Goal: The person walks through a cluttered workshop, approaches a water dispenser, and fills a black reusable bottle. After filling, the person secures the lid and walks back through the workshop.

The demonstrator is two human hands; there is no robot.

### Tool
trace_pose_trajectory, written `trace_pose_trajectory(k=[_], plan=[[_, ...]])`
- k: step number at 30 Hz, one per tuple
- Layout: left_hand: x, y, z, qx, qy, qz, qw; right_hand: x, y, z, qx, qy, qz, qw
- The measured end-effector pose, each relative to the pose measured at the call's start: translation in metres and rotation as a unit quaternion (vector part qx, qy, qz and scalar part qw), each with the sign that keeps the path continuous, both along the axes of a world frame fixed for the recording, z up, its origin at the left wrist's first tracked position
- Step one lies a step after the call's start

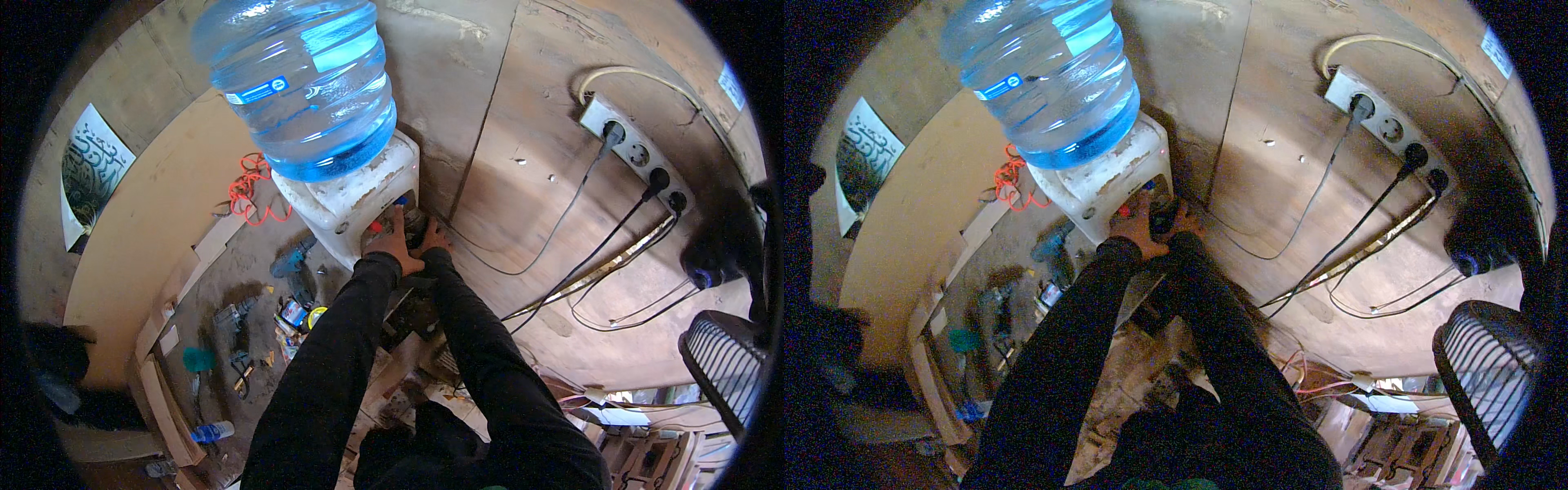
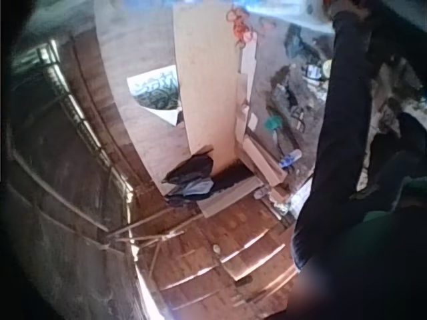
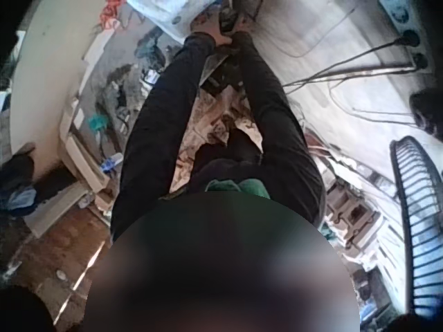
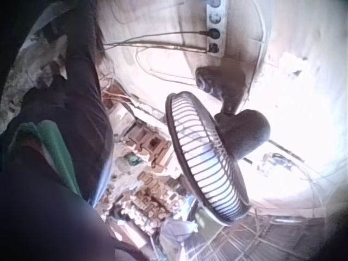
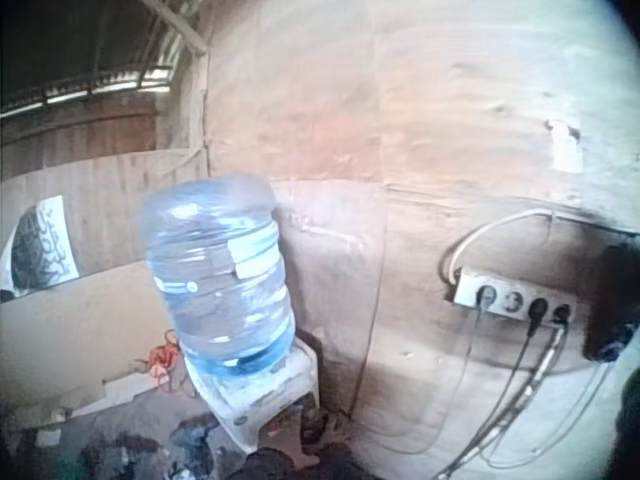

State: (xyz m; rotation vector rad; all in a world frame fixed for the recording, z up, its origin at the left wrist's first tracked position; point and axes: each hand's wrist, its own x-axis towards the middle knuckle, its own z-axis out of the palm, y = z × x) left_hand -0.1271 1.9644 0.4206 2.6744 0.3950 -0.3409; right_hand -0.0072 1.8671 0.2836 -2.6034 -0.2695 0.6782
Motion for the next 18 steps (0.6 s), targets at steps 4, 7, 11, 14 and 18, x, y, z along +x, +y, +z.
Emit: trace_pose_trajectory(k=[4, 7, 11, 14, 18], plan=[[0.017, 0.010, 0.002, 0.017, 0.036, -0.016, 0.999, 0.012, 0.006, -0.024, 0.028, -0.028, -0.014, 0.999], [0.032, 0.015, 0.004, 0.054, 0.072, -0.036, 0.995, 0.030, 0.005, -0.058, 0.089, -0.088, -0.024, 0.992], [0.041, 0.010, -0.001, 0.084, 0.121, -0.047, 0.988, 0.046, 0.003, -0.085, 0.117, -0.117, -0.013, 0.986], [0.038, 0.009, -0.006, 0.060, 0.138, -0.036, 0.988, 0.039, 0.004, -0.075, 0.123, -0.062, -0.016, 0.990], [0.037, 0.011, -0.009, 0.020, 0.173, -0.018, 0.985, 0.017, 0.005, -0.044, 0.094, -0.047, -0.043, 0.994]])
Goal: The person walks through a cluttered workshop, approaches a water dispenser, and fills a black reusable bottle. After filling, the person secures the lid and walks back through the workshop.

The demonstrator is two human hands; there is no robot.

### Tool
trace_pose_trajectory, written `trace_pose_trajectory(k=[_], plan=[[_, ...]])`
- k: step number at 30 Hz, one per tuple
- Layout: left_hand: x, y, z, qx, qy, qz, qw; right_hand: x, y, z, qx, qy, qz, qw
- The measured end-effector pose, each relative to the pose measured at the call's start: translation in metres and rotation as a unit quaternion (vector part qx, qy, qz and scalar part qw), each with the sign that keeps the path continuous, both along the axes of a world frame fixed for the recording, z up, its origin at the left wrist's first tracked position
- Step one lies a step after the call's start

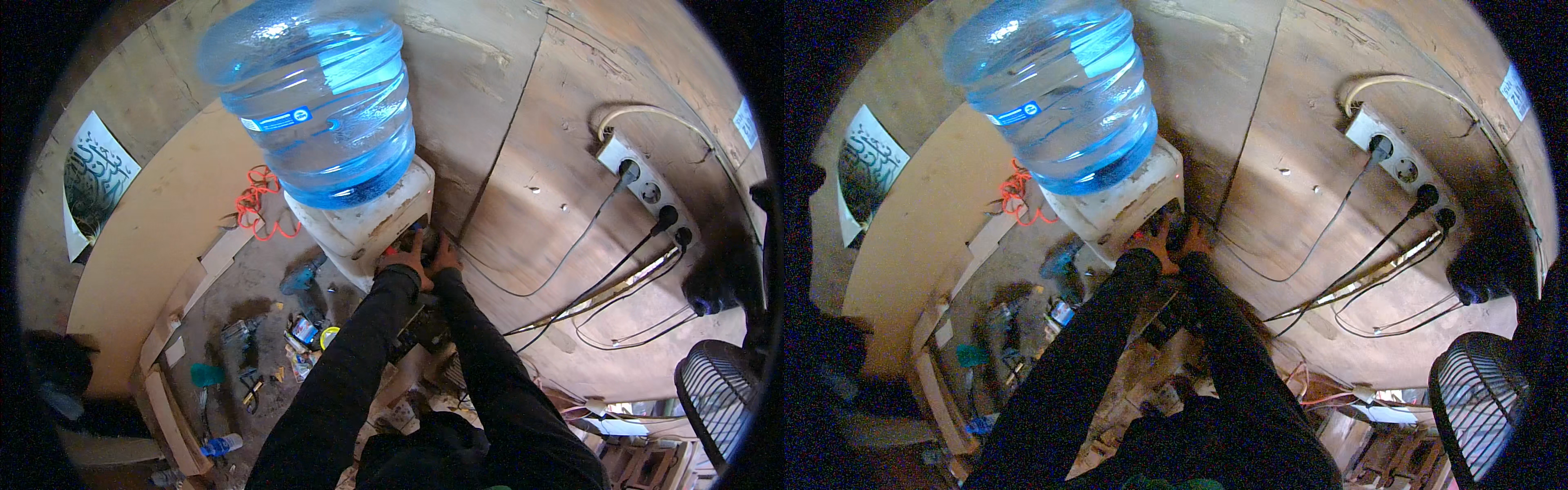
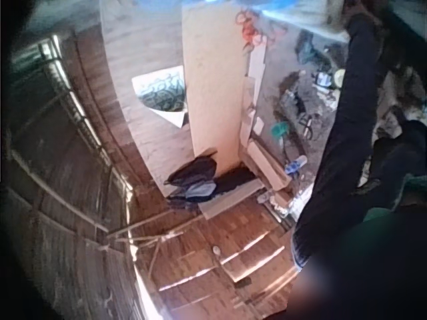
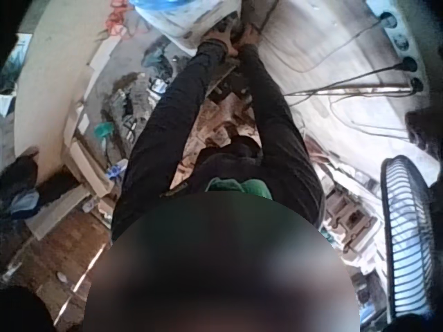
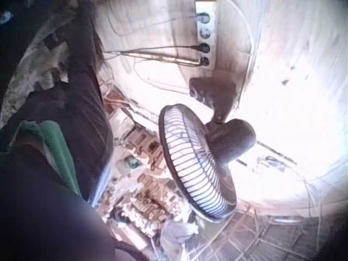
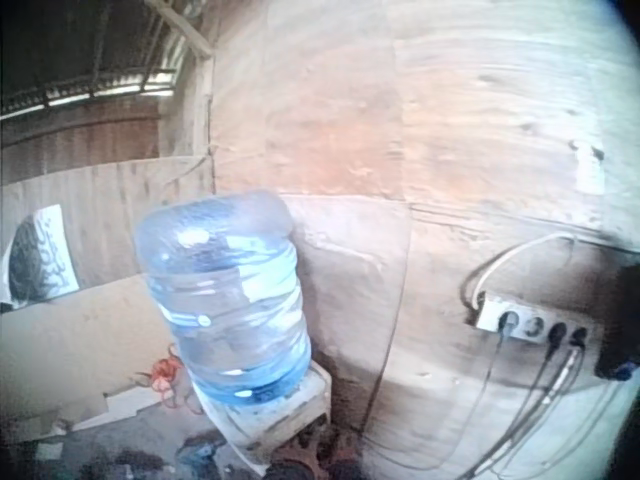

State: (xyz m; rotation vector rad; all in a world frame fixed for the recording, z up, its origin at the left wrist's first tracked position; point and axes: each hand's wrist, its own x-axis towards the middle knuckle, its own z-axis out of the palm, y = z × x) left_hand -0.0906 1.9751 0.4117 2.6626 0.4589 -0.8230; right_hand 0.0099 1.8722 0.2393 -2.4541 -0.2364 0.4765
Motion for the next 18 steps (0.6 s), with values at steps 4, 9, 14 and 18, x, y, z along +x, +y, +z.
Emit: trace_pose_trajectory(k=[4, 9, 14, 18], plan=[[0.000, -0.002, -0.008, 0.069, -0.004, -0.013, 0.998, -0.011, 0.000, 0.019, -0.064, 0.002, -0.017, 0.998], [-0.003, 0.005, -0.016, 0.011, -0.021, 0.017, 1.000, -0.020, -0.002, 0.029, -0.072, -0.040, 0.010, 0.997], [-0.008, 0.010, -0.017, 0.033, -0.055, 0.011, 0.998, -0.025, -0.004, 0.045, 0.008, -0.090, 0.000, 0.996], [-0.012, 0.009, -0.019, 0.091, -0.082, -0.023, 0.992, -0.016, -0.006, 0.050, 0.016, -0.022, 0.015, 1.000]])
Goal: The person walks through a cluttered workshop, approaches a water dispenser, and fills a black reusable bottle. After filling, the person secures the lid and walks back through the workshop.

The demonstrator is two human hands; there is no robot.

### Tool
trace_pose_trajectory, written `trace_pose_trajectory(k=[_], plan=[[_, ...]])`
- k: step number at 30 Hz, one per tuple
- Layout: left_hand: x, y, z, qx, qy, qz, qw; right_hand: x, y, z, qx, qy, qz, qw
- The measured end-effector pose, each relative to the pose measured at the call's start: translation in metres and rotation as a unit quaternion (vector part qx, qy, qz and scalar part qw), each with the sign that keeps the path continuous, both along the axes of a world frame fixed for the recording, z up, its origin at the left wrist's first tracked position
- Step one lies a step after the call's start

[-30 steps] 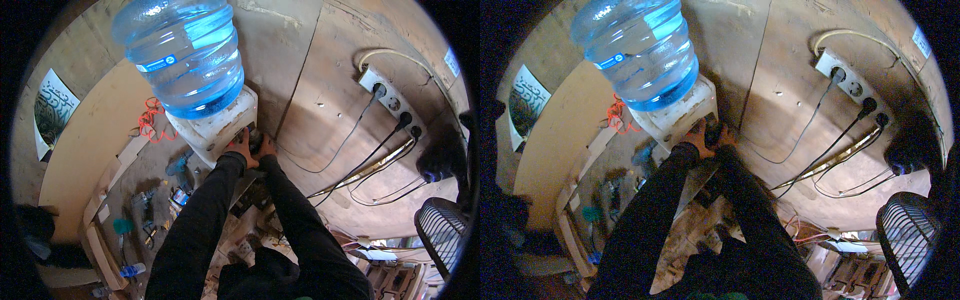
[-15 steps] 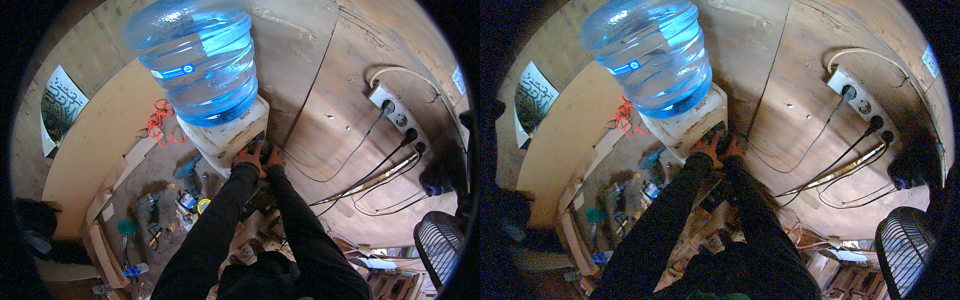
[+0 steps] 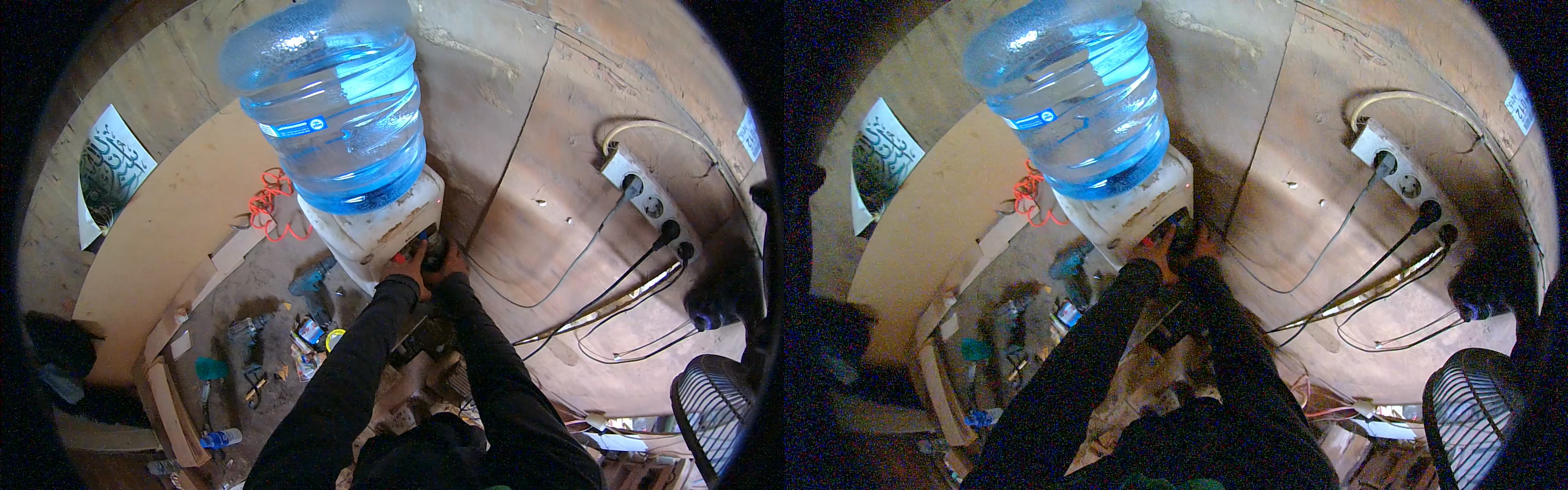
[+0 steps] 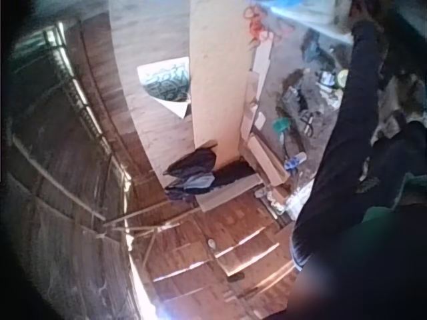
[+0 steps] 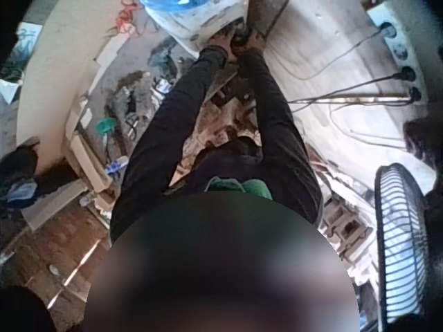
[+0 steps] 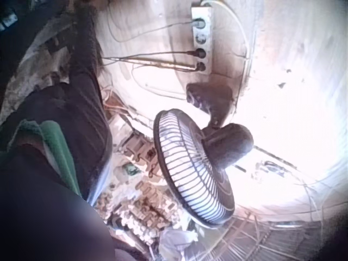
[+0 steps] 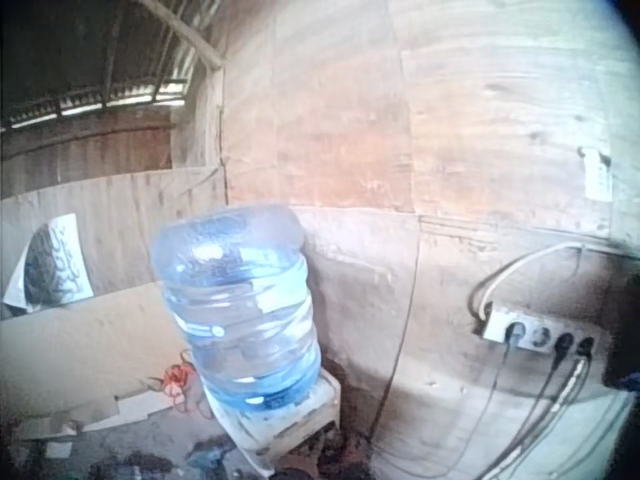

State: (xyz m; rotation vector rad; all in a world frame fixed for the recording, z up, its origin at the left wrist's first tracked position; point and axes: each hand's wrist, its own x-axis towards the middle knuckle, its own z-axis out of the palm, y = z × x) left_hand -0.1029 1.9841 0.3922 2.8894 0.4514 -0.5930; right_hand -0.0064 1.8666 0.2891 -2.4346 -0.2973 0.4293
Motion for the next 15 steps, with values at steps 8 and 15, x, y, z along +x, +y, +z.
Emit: trace_pose_trajectory(k=[8, 15], plan=[[-0.003, 0.005, 0.002, -0.024, 0.061, 0.014, 0.998, 0.013, -0.010, -0.005, -0.046, -0.061, 0.045, 0.996], [-0.009, 0.008, 0.003, 0.032, 0.037, -0.007, 0.999, 0.023, -0.015, -0.016, 0.002, -0.126, 0.068, 0.990]])
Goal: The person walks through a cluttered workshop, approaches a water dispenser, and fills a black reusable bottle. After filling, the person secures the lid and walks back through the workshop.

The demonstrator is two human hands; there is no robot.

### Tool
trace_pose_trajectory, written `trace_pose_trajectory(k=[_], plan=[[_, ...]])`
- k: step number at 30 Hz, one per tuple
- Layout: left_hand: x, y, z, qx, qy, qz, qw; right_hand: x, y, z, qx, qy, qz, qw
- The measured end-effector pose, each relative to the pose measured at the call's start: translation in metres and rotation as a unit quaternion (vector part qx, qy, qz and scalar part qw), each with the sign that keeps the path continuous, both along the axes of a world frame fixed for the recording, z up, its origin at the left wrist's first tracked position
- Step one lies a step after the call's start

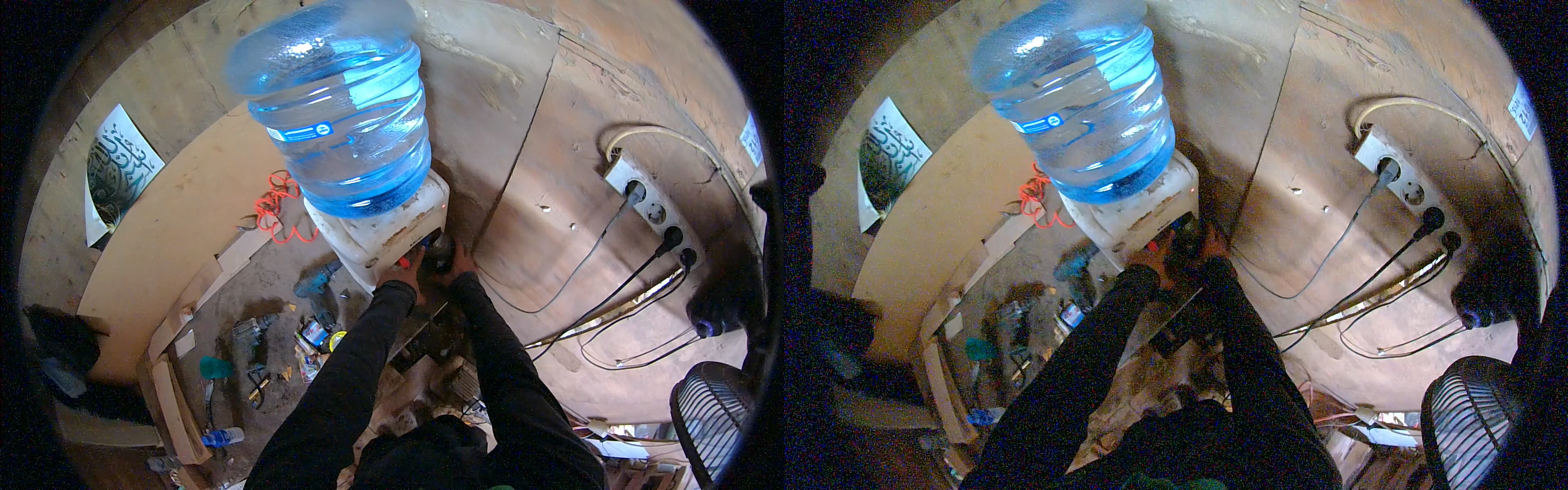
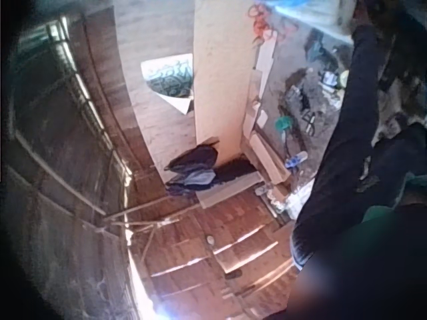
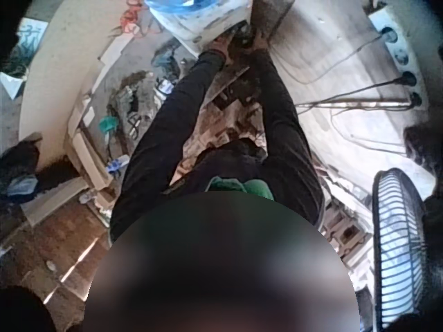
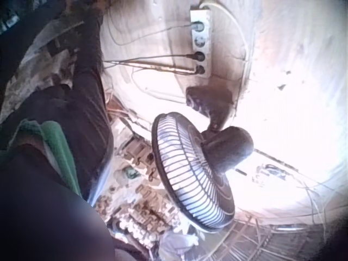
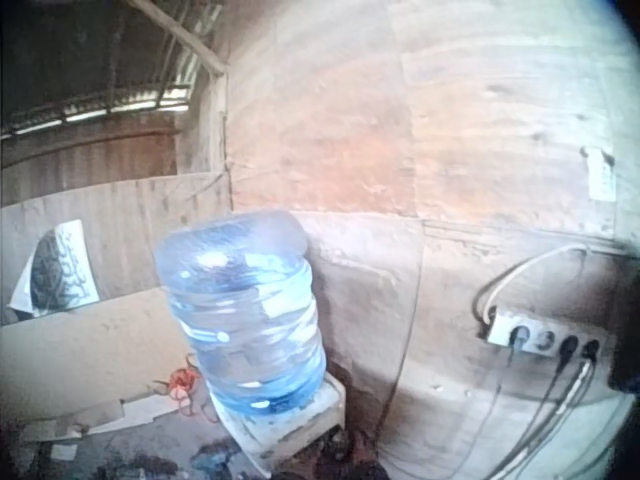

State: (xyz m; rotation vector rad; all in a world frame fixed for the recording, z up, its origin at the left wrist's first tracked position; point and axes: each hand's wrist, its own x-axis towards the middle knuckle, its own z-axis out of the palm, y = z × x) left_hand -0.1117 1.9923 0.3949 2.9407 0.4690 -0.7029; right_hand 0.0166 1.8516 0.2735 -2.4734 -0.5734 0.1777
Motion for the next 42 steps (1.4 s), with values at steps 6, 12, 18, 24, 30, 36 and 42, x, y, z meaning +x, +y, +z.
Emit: trace_pose_trajectory(k=[6, 12, 18, 24, 30, 36, 42], plan=[[-0.004, 0.010, -0.012, -0.042, -0.044, 0.009, 0.998, 0.009, -0.003, -0.016, 0.094, -0.047, 0.041, 0.994], [-0.003, 0.009, -0.027, -0.051, -0.143, 0.040, 0.988, 0.016, -0.001, -0.019, -0.016, 0.006, 0.010, 1.000], [-0.005, 0.011, -0.026, -0.060, -0.052, 0.019, 0.997, 0.009, -0.003, -0.004, 0.066, 0.039, 0.029, 0.997], [-0.002, 0.000, -0.032, -0.063, -0.084, 0.047, 0.993, 0.000, -0.009, 0.017, 0.191, 0.048, 0.069, 0.978], [0.001, 0.000, -0.029, -0.112, -0.086, 0.113, 0.984, 0.013, 0.000, 0.003, 0.085, -0.070, 0.068, 0.992], [0.004, -0.005, -0.028, -0.140, -0.087, 0.161, 0.973, -0.001, 0.003, 0.027, 0.145, 0.006, 0.058, 0.988], [0.004, -0.003, -0.031, -0.151, -0.083, 0.187, 0.967, -0.010, 0.007, 0.039, 0.126, 0.005, 0.058, 0.990]])
